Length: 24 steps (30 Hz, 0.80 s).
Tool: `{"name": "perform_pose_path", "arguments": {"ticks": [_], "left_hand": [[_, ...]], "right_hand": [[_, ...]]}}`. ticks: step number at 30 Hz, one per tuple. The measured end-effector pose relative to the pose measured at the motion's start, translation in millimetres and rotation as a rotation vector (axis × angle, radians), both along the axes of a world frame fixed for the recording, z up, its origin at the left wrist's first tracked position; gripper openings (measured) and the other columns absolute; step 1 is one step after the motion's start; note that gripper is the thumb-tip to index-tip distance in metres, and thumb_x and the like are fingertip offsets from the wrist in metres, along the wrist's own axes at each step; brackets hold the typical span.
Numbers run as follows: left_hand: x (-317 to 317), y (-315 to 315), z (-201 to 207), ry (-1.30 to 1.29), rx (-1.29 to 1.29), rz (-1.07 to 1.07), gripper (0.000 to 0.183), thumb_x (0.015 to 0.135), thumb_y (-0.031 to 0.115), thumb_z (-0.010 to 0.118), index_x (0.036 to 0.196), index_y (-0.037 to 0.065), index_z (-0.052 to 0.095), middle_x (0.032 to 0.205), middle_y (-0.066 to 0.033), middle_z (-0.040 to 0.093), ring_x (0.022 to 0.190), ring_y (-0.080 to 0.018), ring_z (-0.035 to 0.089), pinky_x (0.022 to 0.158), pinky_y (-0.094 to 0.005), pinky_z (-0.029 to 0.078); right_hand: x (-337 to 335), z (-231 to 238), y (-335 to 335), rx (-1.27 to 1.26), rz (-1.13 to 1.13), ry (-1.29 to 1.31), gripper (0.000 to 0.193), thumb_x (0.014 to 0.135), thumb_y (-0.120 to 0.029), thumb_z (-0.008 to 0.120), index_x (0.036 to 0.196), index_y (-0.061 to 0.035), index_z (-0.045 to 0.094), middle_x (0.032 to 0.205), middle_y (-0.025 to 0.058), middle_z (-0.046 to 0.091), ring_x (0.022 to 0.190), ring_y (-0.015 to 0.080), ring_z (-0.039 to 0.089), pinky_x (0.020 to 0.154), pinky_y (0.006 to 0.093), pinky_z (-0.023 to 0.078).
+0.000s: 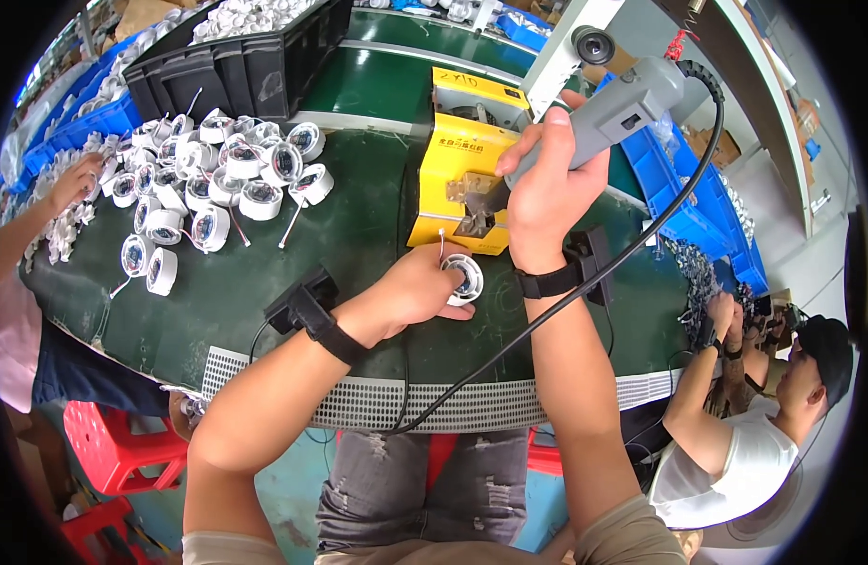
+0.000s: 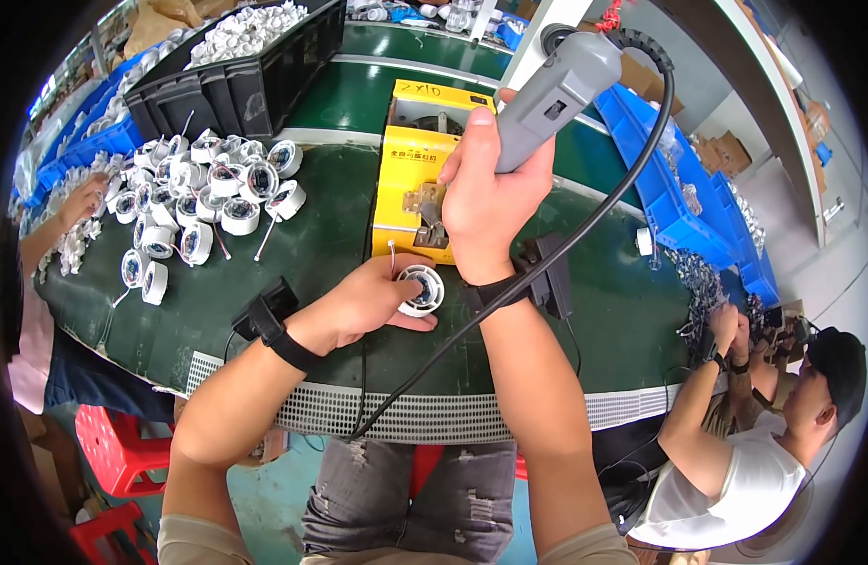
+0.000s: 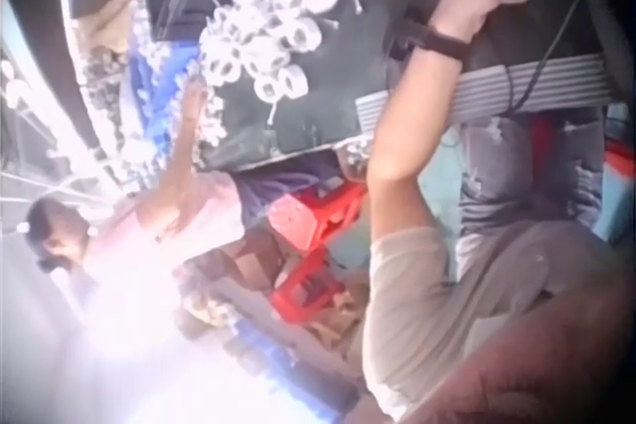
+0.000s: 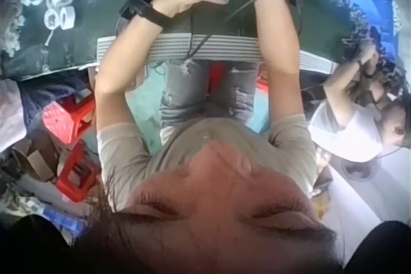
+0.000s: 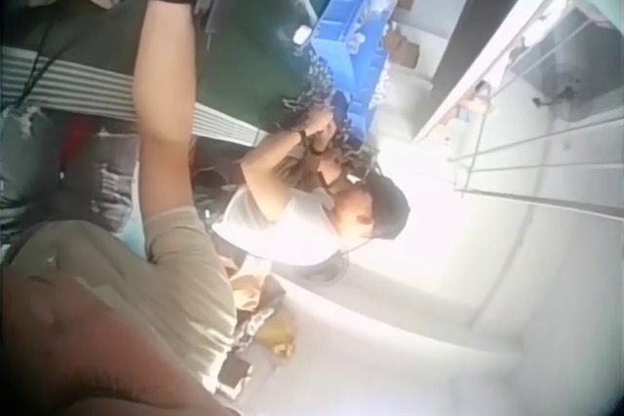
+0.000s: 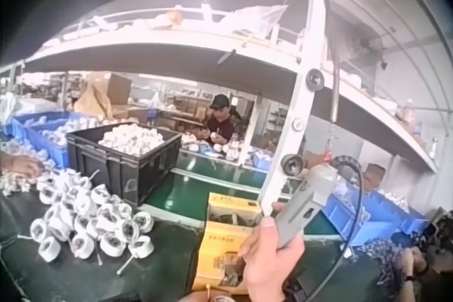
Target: Assembling electronic components by fitting parts together and using an electric screwdriver to secure them.
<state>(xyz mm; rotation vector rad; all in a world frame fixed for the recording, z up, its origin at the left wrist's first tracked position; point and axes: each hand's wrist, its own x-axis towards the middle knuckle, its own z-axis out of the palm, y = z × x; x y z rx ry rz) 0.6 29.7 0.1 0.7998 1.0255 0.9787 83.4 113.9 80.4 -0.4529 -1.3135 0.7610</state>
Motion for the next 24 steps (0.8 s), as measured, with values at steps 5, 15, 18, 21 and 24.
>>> {"name": "perform_pose_path", "arguments": {"ticks": [5, 15, 18, 21, 24], "left_hand": [[2.0, 0.2, 1.1, 0.023, -0.004, 0.003, 0.038, 0.093, 0.0, 0.043, 0.13, -0.009, 0.041, 0.112, -0.0156, 0.056, 0.09, -0.0273, 0.066, 0.083, -0.0356, 0.059], [0.9, -0.1, 0.4, -0.009, -0.03, 0.03, 0.037, 0.094, 0.001, 0.043, 0.13, -0.007, 0.041, 0.112, -0.0165, 0.056, 0.089, -0.0282, 0.067, 0.081, -0.0355, 0.06], [-0.5, 0.4, -0.6, 0.002, -0.008, 0.02, 0.036, 0.094, 0.001, 0.043, 0.13, -0.007, 0.042, 0.112, -0.0164, 0.057, 0.089, -0.0278, 0.067, 0.081, -0.0357, 0.06], [-2.0, 0.8, -0.6, 0.019, 0.012, 0.0, 0.036, 0.095, 0.002, 0.043, 0.13, -0.006, 0.043, 0.111, -0.0161, 0.058, 0.089, -0.0271, 0.067, 0.081, -0.036, 0.059], [-0.9, 0.9, -0.1, 0.019, 0.01, -0.003, 0.035, 0.095, 0.002, 0.043, 0.129, -0.006, 0.044, 0.11, -0.0156, 0.059, 0.089, -0.0265, 0.067, 0.081, -0.0359, 0.059]], "right_hand": [[3.5, -1.5, 2.0, 0.003, 0.004, -0.003, 0.025, 0.093, -0.019, 0.051, 0.107, 0.0019, 0.048, 0.059, 0.0087, 0.052, 0.043, 0.0161, 0.049, 0.043, 0.0288, 0.041], [15.1, -6.3, -13.6, -0.044, 0.07, -0.02, 0.024, 0.095, -0.019, 0.049, 0.108, 0.0012, 0.045, 0.059, 0.0087, 0.05, 0.043, 0.017, 0.049, 0.042, 0.0301, 0.042], [27.6, -12.7, -28.1, -0.087, 0.116, -0.043, 0.029, 0.096, -0.022, 0.046, 0.113, 0.0016, 0.043, 0.06, 0.0084, 0.049, 0.044, 0.0167, 0.049, 0.043, 0.0304, 0.043], [31.3, -17.4, -39.3, -0.161, 0.136, -0.03, 0.032, 0.096, -0.024, 0.046, 0.113, 0.002, 0.043, 0.06, 0.0088, 0.049, 0.044, 0.0165, 0.049, 0.043, 0.03, 0.043], [32.0, -21.1, -41.4, -0.159, 0.143, -0.053, 0.034, 0.095, -0.026, 0.047, 0.113, 0.0028, 0.044, 0.061, 0.0089, 0.049, 0.045, 0.0162, 0.049, 0.043, 0.0296, 0.043]]}}
